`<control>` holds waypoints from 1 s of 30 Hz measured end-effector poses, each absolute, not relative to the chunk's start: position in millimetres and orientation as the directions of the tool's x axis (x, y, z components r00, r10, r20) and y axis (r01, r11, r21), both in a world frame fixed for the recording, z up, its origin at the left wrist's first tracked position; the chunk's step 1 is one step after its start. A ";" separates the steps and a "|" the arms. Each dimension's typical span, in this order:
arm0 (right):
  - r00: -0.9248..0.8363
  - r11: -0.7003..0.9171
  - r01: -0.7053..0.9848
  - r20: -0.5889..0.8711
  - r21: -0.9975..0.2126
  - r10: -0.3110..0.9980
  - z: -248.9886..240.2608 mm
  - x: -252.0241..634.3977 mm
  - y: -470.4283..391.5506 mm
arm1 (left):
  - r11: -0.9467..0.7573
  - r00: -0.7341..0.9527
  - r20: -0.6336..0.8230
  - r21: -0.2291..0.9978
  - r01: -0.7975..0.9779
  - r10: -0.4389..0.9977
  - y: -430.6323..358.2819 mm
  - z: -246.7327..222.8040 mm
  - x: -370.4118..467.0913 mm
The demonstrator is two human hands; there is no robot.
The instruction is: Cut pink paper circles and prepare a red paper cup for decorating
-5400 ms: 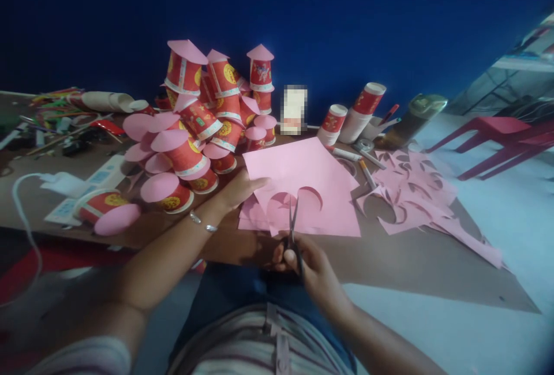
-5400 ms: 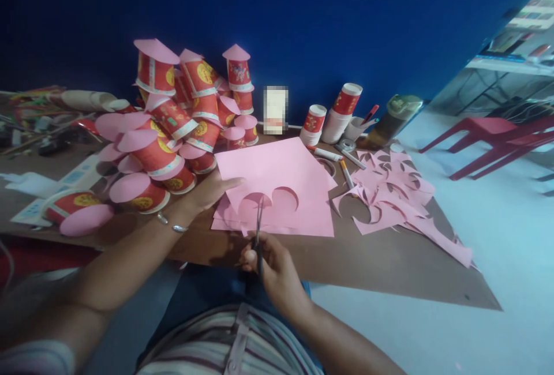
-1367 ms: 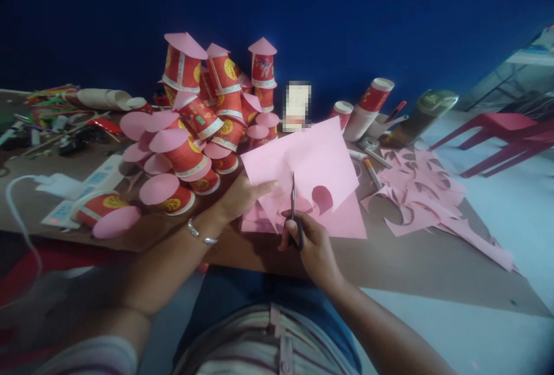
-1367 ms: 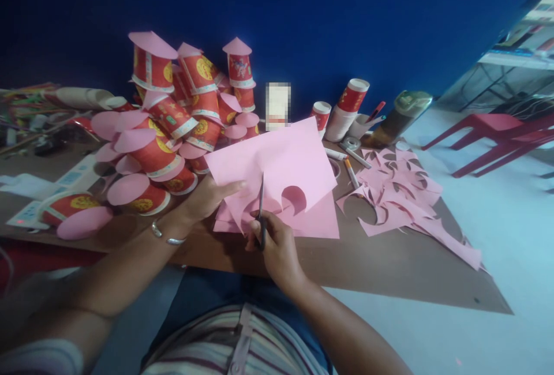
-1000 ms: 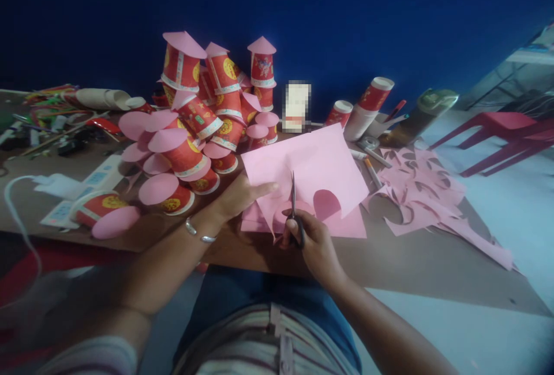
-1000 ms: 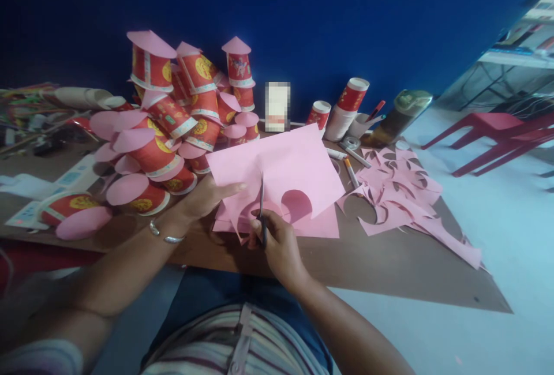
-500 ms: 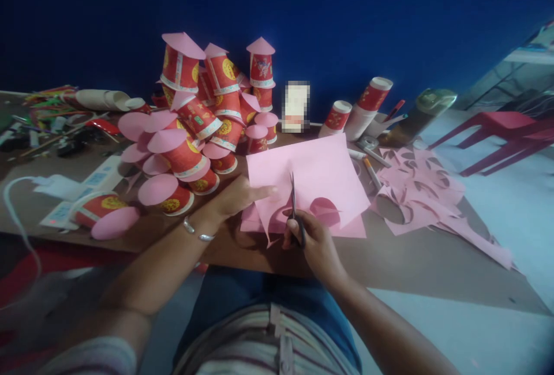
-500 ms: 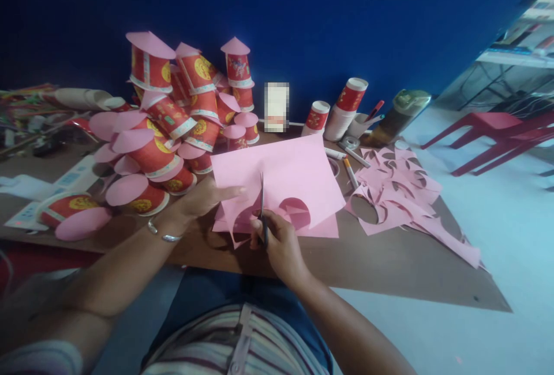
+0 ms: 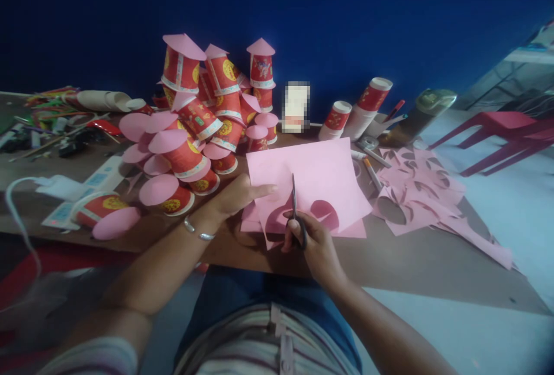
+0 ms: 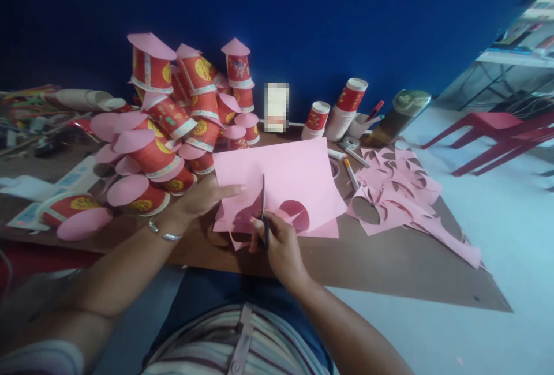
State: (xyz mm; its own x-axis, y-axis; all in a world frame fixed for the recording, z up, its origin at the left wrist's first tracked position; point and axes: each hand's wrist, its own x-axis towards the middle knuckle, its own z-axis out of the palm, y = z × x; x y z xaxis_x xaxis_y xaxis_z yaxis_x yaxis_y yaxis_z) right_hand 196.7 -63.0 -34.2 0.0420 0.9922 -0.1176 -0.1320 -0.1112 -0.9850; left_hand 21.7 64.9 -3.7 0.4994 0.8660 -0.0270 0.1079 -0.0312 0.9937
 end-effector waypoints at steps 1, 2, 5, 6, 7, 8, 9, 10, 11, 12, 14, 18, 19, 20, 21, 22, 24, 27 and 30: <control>0.044 -0.108 -0.135 -0.115 -0.985 0.992 -33.9 196.8 -62.9 | -0.030 0.488 -0.033 0.992 0.122 0.872 64.7 -3.8 21.5; 0.046 -0.107 -0.139 -0.114 -0.985 0.992 -33.7 196.8 -62.6 | -0.027 0.475 -0.040 0.990 0.135 0.879 64.7 -4.2 21.3; 0.038 -0.122 -0.152 -0.130 -0.981 0.991 -33.9 196.7 -61.9 | -0.022 0.464 -0.052 0.988 0.153 0.884 65.6 -6.6 20.9; 0.031 -0.134 -0.165 -0.141 -0.977 0.990 -34.0 196.4 -62.2 | -0.028 0.470 -0.042 0.990 0.140 0.881 66.3 -7.5 21.2; 0.023 -0.149 -0.184 -0.156 -0.971 0.987 -34.0 196.0 -63.0 | -0.035 0.480 -0.026 0.992 0.118 0.877 67.0 -8.2 21.6; 0.012 -0.168 -0.210 -0.175 -0.963 0.985 -33.7 195.7 -64.6 | -0.041 0.488 -0.011 0.995 0.094 0.873 67.8 -8.7 22.3; -0.001 -0.192 -0.238 -0.198 -0.952 0.980 -33.0 195.4 -67.1 | -0.041 0.493 -0.002 0.996 0.076 0.870 68.6 -9.0 22.9; -0.019 -0.219 -0.265 -0.222 -0.939 0.975 -31.7 195.6 -70.5 | -0.037 0.492 -0.001 0.997 0.067 0.871 69.3 -9.2 23.6; -0.045 -0.252 -0.285 -0.250 -0.925 0.967 -30.0 196.3 -74.6 | -0.031 0.488 -0.006 0.997 0.067 0.873 70.0 -9.2 24.1; -0.078 -0.286 -0.293 -0.275 -0.913 0.958 -27.7 197.8 -79.2 | -0.022 0.484 -0.016 0.997 0.072 0.875 70.5 -9.2 24.5; -0.148 -0.336 -0.281 -0.305 -0.899 0.941 -22.3 203.4 -88.1 | -0.016 0.476 -0.017 0.998 0.066 0.879 71.1 -9.2 24.9; -0.177 -0.318 -0.226 -0.282 -0.921 0.943 -15.5 220.7 -95.2 | 0.012 0.480 -0.007 1.000 -0.009 0.877 71.4 -9.8 25.1; -0.165 -0.315 -0.227 -0.283 -0.921 0.945 -15.4 224.8 -94.4 | 0.038 0.487 -0.020 0.999 -0.028 0.873 71.4 -10.2 25.2; -0.155 -0.318 -0.233 -0.288 -0.919 0.945 -16.0 228.3 -93.0 | 0.067 0.497 -0.038 0.997 -0.042 0.867 71.3 -10.7 25.3; -0.153 -0.322 -0.241 -0.292 -0.916 0.944 -16.9 231.1 -91.4 | 0.094 0.504 -0.055 0.994 -0.052 0.862 71.2 -11.2 25.5; -0.155 -0.325 -0.249 -0.293 -0.912 0.943 -17.9 233.1 -89.8 | 0.113 0.506 -0.067 0.992 -0.060 0.860 71.1 -11.7 25.6; -0.177 -0.332 -0.261 -0.293 -0.906 0.940 -19.8 235.0 -87.7 | 0.129 0.499 -0.080 0.989 -0.065 0.863 70.7 -12.5 25.9; -0.207 -0.336 -0.272 -0.286 -0.902 0.936 -21.0 234.1 -86.5 | 0.134 0.485 -0.084 0.988 -0.071 0.871 69.5 -12.5 26.6; -0.217 -0.340 -0.274 -0.287 -0.900 0.933 -21.0 231.8 -84.8 | 0.129 0.487 -0.078 0.989 -0.074 0.870 68.2 -10.8 27.5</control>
State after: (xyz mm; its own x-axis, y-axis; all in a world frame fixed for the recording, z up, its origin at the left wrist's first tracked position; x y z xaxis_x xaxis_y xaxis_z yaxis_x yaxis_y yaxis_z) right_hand 231.8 -84.8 -21.0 -0.2167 0.9331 -0.2869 -0.2741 -0.3402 -0.8995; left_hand 27.5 68.2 -10.8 0.4869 0.8700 -0.0777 -0.0736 0.1295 0.9888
